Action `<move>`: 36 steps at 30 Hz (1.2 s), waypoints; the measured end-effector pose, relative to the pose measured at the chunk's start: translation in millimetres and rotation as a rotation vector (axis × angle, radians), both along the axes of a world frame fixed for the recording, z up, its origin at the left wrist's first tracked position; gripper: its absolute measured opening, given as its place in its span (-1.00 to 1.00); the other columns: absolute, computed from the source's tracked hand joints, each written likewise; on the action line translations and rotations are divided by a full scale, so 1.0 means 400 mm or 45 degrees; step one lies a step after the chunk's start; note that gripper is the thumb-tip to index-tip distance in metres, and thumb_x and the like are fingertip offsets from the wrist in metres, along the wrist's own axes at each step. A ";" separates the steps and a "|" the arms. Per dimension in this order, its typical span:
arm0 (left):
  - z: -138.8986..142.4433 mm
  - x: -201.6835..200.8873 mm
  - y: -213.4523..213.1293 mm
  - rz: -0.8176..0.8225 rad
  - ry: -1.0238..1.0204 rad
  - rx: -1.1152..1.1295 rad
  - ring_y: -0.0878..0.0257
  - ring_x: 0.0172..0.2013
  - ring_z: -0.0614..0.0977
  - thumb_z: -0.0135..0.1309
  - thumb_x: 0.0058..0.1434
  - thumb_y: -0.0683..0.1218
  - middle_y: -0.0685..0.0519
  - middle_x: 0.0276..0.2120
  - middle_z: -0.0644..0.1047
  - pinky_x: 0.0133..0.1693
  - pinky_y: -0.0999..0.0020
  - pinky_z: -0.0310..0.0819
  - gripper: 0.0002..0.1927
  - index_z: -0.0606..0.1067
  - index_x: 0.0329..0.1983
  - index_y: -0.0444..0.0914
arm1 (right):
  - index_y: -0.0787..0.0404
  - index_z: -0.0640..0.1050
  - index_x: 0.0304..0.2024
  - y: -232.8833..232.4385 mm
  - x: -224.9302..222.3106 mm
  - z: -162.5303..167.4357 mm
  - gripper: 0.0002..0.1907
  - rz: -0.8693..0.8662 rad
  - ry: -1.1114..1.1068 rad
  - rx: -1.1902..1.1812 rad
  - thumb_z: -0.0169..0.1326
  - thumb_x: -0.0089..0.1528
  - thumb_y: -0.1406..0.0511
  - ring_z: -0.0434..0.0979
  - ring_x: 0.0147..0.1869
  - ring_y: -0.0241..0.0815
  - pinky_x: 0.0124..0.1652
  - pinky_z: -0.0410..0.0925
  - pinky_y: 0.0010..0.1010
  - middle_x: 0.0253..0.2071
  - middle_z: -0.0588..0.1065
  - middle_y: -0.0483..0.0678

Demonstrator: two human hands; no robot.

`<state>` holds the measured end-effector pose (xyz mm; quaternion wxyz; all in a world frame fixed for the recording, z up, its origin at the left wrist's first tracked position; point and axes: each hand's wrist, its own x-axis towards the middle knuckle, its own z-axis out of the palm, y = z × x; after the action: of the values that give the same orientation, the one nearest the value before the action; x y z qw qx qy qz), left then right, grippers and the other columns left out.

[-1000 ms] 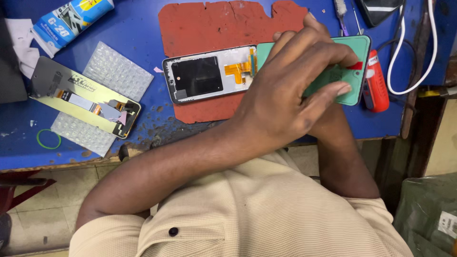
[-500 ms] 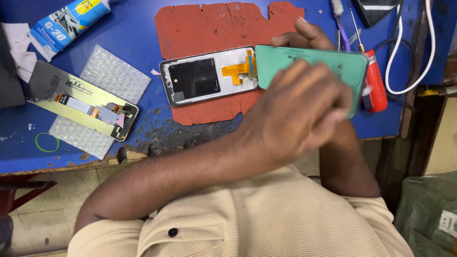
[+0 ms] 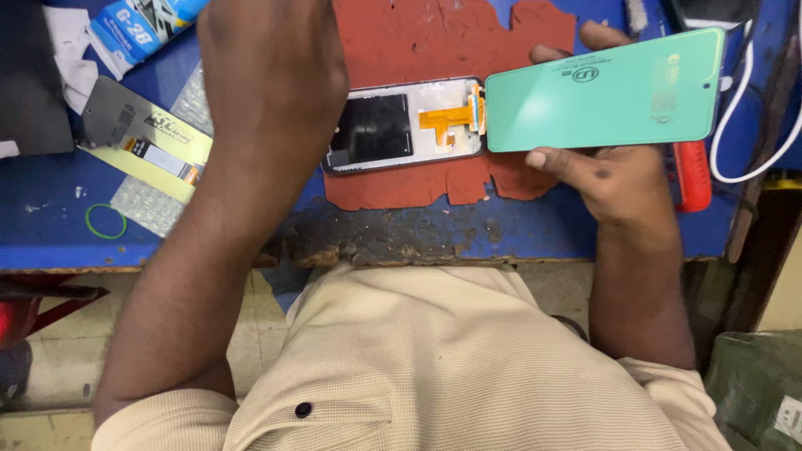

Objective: The person applies adhesive to a white smartphone back cover and places three camera lens modules into the cutouts. They then apply adhesive to the phone's internal frame and attach the back cover, pressing it into place. Finally, the person powers on the device to confirm it functions.

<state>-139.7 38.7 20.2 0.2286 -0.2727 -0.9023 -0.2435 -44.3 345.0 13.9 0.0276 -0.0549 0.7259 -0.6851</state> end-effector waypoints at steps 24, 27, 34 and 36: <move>-0.014 0.165 0.000 -0.373 -0.606 0.196 -0.05 0.38 0.41 0.43 0.22 0.01 -0.10 0.37 0.39 0.50 -0.15 0.05 -0.14 0.24 0.47 -0.28 | 0.30 0.18 0.49 -0.028 -0.002 0.082 -0.02 0.332 0.217 0.642 0.46 0.16 0.27 0.46 0.39 -0.13 0.30 0.41 -0.25 0.39 0.39 0.08; 0.009 0.183 -0.031 -0.415 -0.751 0.633 0.05 0.40 0.43 0.37 0.24 0.05 -0.02 0.38 0.37 0.46 0.07 0.26 -0.17 0.21 0.47 -0.20 | 0.32 0.19 0.47 -0.089 -0.044 0.105 0.01 0.431 0.424 1.025 0.44 0.12 0.19 0.34 0.47 0.13 0.38 0.28 -0.07 0.43 0.32 0.17; 0.031 0.178 -0.038 -0.423 -0.617 0.242 -0.16 0.39 0.34 0.47 0.08 0.00 -0.20 0.41 0.28 0.45 -0.01 0.25 -0.01 0.18 0.49 -0.26 | 0.19 0.31 0.39 -0.189 -0.058 0.066 -0.08 0.463 0.382 1.178 0.40 0.05 0.15 0.36 0.39 0.10 0.28 0.22 -0.01 0.28 0.43 0.06; 0.023 0.171 -0.021 -0.393 -0.563 0.069 -0.19 0.34 0.37 0.48 0.00 -0.07 -0.22 0.34 0.33 0.38 -0.07 0.22 -0.02 0.21 0.44 -0.28 | 0.20 0.31 0.39 -0.190 -0.047 0.047 -0.10 0.426 0.428 1.224 0.40 0.09 0.12 0.37 0.40 0.10 0.29 0.23 -0.02 0.28 0.43 0.07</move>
<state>-71.2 30.2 29.3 -0.0067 -0.3409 -0.8712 -0.3533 -62.9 269.2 32.8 0.0416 -0.2599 0.9335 -0.2435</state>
